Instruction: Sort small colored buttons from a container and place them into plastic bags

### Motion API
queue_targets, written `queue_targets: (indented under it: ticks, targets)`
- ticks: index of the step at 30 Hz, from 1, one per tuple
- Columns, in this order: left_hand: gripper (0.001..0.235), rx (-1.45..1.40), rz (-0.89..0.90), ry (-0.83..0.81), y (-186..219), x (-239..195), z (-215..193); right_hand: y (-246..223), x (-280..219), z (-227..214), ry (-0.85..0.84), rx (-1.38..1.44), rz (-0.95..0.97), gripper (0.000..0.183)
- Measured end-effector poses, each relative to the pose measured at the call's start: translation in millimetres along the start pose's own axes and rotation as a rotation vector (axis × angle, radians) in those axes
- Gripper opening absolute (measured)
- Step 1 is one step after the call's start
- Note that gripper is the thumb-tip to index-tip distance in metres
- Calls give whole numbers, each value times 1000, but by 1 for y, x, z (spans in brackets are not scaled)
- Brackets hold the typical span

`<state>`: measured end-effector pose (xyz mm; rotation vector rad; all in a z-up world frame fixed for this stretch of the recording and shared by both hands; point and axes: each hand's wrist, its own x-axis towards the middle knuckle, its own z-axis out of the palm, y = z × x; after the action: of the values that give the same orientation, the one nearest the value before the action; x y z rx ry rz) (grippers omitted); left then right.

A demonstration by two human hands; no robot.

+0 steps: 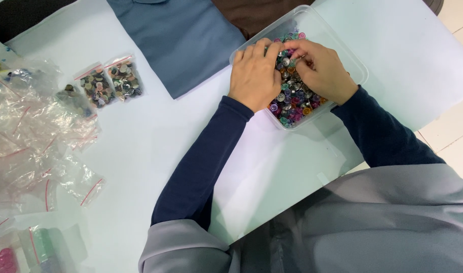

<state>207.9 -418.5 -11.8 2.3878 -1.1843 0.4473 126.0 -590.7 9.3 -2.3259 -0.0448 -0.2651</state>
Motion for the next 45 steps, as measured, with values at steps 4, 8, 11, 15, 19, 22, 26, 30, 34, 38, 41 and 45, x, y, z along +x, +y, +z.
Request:
queue_targets:
  ticks: [4,8,11,15,19,22,26,30,34,38,41,45]
  targets:
    - [56,184,52,-39,-7,-6,21,1,-1,-1,21,52,31,46]
    - [29,176,16,-2,-5,-4,22,4,1,-1,26,-54,51,29]
    - [15,108,-5,46,-2,-2,21,15,1,3,-2,-115,33,27]
    - [14,-1,-37,39,-1,-3,22,19,1,8,-18,-215,-5,27]
    - [13,-48,-70,29,1,-3,16,19,0,10,-33,-261,-32,29]
    - [18,-13,-76,76,5,-3,9,17,-2,12,-36,-309,-53,25]
    - [21,-91,-148,117,12,-4,-3,12,-4,12,8,-391,-121,14]
    - [16,-222,-134,264,20,-9,-20,-1,-4,10,50,-370,-105,12]
    - [21,-212,-117,463,21,-23,-43,-7,-2,7,102,-392,-164,16]
    - [20,-194,-17,503,1,-56,-50,-21,-2,6,188,-353,-179,24]
    - [30,-148,-27,432,-26,-86,-49,-44,-4,2,279,-360,-286,24]
    - [33,-265,-163,231,-67,-131,-38,-107,-21,5,303,-355,-514,18]
